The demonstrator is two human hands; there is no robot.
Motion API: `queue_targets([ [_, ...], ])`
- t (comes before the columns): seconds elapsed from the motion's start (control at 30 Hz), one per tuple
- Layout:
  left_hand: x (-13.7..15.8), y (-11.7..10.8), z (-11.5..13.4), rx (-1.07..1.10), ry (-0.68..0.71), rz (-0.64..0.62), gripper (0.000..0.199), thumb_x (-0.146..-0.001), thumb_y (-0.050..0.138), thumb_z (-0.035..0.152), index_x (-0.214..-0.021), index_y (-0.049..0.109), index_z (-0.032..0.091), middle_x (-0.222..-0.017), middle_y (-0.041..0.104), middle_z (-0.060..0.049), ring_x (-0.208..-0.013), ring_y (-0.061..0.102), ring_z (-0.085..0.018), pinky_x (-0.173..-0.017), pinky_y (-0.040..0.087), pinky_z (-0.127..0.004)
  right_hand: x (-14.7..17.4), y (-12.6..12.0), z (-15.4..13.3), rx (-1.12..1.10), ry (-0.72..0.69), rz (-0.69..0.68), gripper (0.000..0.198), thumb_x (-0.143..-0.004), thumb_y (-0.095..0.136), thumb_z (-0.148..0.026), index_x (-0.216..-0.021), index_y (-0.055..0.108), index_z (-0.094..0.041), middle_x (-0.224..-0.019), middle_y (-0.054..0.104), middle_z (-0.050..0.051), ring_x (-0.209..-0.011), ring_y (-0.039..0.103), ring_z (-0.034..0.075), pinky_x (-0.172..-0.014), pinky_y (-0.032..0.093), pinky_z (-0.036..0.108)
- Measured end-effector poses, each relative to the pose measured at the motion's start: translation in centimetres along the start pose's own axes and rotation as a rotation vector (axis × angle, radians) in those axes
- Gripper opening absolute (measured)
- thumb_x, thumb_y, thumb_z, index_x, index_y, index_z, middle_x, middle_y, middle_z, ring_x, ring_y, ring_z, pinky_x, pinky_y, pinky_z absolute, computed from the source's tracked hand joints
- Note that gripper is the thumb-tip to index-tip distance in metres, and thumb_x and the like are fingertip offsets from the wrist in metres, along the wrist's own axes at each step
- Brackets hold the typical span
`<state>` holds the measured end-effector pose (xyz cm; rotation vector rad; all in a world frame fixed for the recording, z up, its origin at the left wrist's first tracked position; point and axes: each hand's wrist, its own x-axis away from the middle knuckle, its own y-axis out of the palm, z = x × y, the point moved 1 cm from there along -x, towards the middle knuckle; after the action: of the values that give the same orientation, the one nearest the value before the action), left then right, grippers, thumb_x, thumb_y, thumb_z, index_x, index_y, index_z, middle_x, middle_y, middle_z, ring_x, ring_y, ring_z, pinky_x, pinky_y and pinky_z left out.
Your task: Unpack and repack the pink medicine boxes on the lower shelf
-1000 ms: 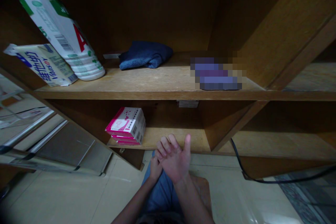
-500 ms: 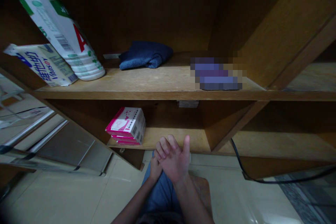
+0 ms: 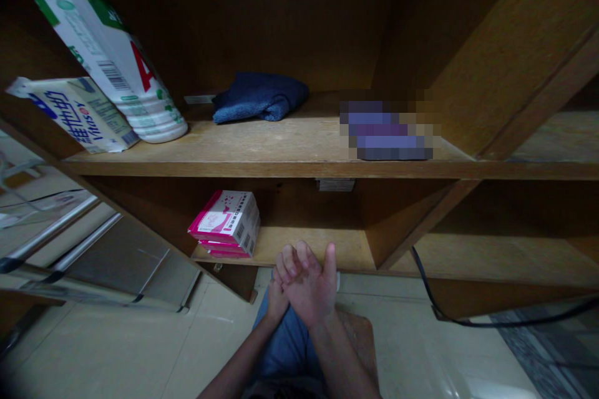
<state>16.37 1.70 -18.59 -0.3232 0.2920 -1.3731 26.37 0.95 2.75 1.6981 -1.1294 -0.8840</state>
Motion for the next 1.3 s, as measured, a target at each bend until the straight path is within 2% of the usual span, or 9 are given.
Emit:
queue_targets([
  [0.13,0.0,0.1,-0.3,0.015,0.066,-0.03,0.025,-0.084,0.044,0.033,-0.085,0.065,0.019,-0.081,0.068,-0.01,-0.075,0.063,-0.023,-0.069,0.047,-0.034,0.0,0.1,0.0,0.01,-0.001,-0.009,0.054,-0.078,0.042,-0.068,-0.054,0.029,-0.022,-0.053,0.029,-0.005,-0.049,0.031,0.012,-0.05,0.033,0.026],
  [0.33,0.3,-0.1,-0.1,0.007,0.037,-0.038,0.024,-0.079,0.052,0.035,-0.089,0.065,0.017,-0.083,0.067,-0.009,-0.076,0.062,-0.023,-0.067,0.047,-0.033,0.1,0.1,0.0,-0.039,0.01,-0.031,0.052,-0.076,0.049,-0.065,-0.053,0.033,-0.021,-0.054,0.03,-0.004,-0.05,0.033,0.012,-0.051,0.033,0.025],
  [0.43,0.2,-0.1,0.2,0.055,-0.005,-0.014,0.021,-0.076,0.057,0.036,-0.082,0.063,0.016,-0.073,0.065,-0.006,-0.071,0.06,-0.021,-0.066,0.045,-0.031,0.1,-0.1,0.1,-0.039,0.004,-0.029,0.051,-0.076,0.05,-0.064,-0.054,0.037,-0.021,-0.054,0.032,-0.004,-0.051,0.033,0.012,-0.052,0.033,0.026],
  [0.6,0.4,0.2,1.3,0.335,-0.098,-0.043,0.031,-0.071,0.062,0.046,-0.066,0.052,0.017,-0.055,0.053,0.002,-0.054,0.051,-0.014,-0.054,0.039,-0.025,0.2,-1.0,0.0,0.032,-0.027,-0.038,0.044,-0.078,0.052,-0.058,-0.056,0.045,-0.021,-0.056,0.036,-0.003,-0.053,0.034,0.013,-0.055,0.032,0.027],
  [0.7,1.2,-0.2,3.7,0.555,-0.184,-0.136,0.037,-0.068,0.064,0.051,-0.067,0.049,0.017,-0.052,0.05,0.004,-0.044,0.045,-0.01,-0.046,0.034,-0.022,0.3,-1.9,-0.4,0.127,-0.072,-0.03,0.039,-0.081,0.051,-0.054,-0.059,0.048,-0.021,-0.058,0.038,-0.002,-0.056,0.035,0.014,-0.056,0.032,0.027],
  [0.87,2.4,-3.0,11.1,1.041,-0.355,-0.244,0.035,-0.069,0.069,0.043,-0.067,0.046,0.017,-0.054,0.047,0.005,-0.043,0.042,-0.006,-0.042,0.03,-0.019,0.4,-2.9,-1.4,0.218,-0.158,0.014,0.034,-0.082,0.051,-0.048,-0.061,0.048,-0.021,-0.058,0.038,-0.002,-0.056,0.035,0.014,-0.056,0.031,0.027],
  [1.0,2.4,-5.5,16.1,1.427,-0.365,-0.349,0.034,-0.07,0.069,0.034,-0.066,0.04,0.017,-0.054,0.039,0.007,-0.044,0.037,-0.005,-0.041,0.026,-0.016,0.4,-3.0,-1.8,0.256,-0.201,0.019,0.034,-0.083,0.051,-0.046,-0.06,0.047,-0.021,-0.058,0.038,-0.003,-0.056,0.035,0.014,-0.055,0.031,0.027],
  [1.1,2.3,-6.5,17.9,1.535,-0.286,-0.43,0.029,-0.074,0.063,0.028,-0.064,0.037,0.017,-0.053,0.036,0.006,-0.044,0.036,-0.005,-0.041,0.026,-0.016,0.5,-3.0,-1.7,0.27,-0.203,0.005,0.033,-0.083,0.051,-0.045,-0.061,0.047,-0.021,-0.058,0.038,-0.003,-0.056,0.035,0.014,-0.056,0.031,0.027],
  [1.3,2.5,-6.9,18.6,1.509,-0.16,-0.495,0.02,-0.073,0.052,0.024,-0.063,0.036,0.018,-0.052,0.034,0.004,-0.045,0.037,-0.008,-0.041,0.026,-0.019,0.6,-2.9,-1.4,0.252,-0.177,-0.019,0.031,-0.083,0.051,-0.044,-0.062,0.048,-0.021,-0.058,0.039,-0.002,-0.057,0.036,0.014,-0.057,0.031,0.027],
])
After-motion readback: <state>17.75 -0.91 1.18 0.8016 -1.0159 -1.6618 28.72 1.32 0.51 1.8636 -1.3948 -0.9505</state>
